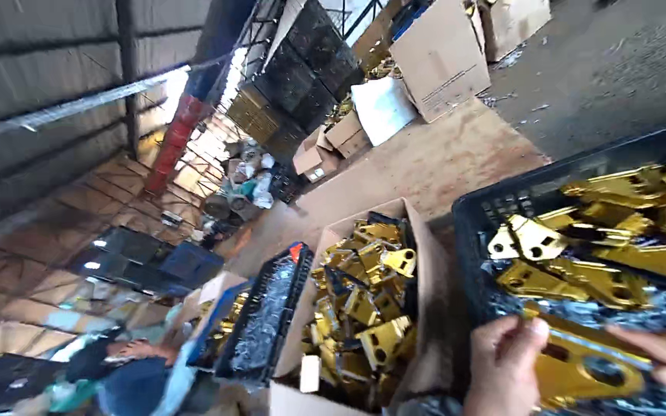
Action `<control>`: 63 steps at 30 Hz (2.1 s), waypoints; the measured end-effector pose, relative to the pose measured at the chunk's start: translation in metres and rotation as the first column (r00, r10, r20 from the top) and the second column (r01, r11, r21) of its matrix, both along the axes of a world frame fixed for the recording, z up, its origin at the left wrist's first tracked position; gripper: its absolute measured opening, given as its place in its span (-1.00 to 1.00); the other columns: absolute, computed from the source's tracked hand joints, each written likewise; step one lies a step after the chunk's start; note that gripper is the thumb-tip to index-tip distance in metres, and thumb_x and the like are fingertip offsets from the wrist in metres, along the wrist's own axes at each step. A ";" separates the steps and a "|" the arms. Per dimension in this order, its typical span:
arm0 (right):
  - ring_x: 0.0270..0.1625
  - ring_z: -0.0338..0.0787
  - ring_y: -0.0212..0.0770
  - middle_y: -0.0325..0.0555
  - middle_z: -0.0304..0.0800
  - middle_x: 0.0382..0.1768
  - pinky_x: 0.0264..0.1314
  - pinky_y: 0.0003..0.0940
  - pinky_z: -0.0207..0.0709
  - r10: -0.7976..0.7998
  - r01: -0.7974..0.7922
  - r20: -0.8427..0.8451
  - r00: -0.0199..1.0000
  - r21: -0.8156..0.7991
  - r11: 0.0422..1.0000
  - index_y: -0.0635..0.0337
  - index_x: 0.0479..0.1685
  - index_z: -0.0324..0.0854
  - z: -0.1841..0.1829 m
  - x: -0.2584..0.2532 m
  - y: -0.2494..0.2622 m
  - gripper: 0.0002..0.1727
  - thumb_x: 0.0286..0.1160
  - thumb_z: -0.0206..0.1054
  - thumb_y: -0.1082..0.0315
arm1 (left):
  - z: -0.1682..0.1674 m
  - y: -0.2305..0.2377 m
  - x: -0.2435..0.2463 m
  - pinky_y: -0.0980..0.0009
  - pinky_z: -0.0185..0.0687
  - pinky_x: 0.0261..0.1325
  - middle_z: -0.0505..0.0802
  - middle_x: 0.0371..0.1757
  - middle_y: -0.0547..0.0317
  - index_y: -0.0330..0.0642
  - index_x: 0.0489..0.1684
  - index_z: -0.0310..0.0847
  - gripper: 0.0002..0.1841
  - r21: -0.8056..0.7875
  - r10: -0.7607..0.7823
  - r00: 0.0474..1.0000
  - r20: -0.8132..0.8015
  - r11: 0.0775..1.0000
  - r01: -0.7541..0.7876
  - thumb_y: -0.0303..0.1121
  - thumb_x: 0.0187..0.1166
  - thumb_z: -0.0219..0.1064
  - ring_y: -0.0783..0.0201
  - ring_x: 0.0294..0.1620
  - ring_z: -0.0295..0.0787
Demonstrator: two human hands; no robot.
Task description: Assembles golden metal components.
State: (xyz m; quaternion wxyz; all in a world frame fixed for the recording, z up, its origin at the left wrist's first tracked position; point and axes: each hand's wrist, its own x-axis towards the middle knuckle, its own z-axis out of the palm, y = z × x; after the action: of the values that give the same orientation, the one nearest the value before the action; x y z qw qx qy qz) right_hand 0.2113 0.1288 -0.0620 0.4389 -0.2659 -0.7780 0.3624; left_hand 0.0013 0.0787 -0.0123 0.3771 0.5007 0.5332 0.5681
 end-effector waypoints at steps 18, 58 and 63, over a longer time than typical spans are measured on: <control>0.31 0.76 0.07 0.21 0.76 0.23 0.41 0.07 0.64 -0.173 0.111 0.201 0.964 0.283 0.953 0.36 0.45 0.49 0.020 -0.022 -0.025 0.09 -0.10 0.78 -0.20 | -0.016 -0.002 0.002 0.33 0.80 0.24 0.85 0.21 0.17 -0.20 0.56 0.43 -0.31 -0.207 -0.421 0.903 0.083 0.879 0.429 -0.23 0.39 0.55 0.33 0.14 0.84; -0.15 0.87 -0.18 -0.01 0.89 -0.17 0.08 -0.17 0.75 0.412 0.042 0.552 0.724 -0.633 0.773 0.31 0.04 0.79 -0.030 -0.078 -0.007 -0.76 0.61 0.37 0.33 | 0.004 0.011 -0.029 0.44 0.74 -0.20 0.76 0.17 0.18 0.05 0.48 0.39 -0.40 -0.291 0.219 0.866 0.450 0.953 -0.090 -0.42 0.43 0.52 0.34 -0.10 0.78; -0.44 0.79 -0.48 -0.27 0.88 -0.38 -0.32 -0.54 0.74 0.091 -0.348 -0.360 0.928 -0.756 0.555 0.07 -0.21 0.85 0.049 -0.017 0.006 -0.86 0.47 0.37 0.44 | 0.011 0.008 -0.026 0.55 0.60 -0.37 0.75 0.04 0.25 0.29 0.56 0.31 -0.38 -0.367 0.129 0.881 0.454 0.929 0.053 -0.19 0.52 0.50 0.43 -0.30 0.69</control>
State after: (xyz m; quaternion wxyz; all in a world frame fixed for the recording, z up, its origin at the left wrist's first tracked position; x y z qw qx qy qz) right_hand 0.1939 0.1343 -0.0135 0.3254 -0.2817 -0.4839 0.7619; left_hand -0.0247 0.0866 -0.0011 0.5708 0.2572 0.5326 0.5696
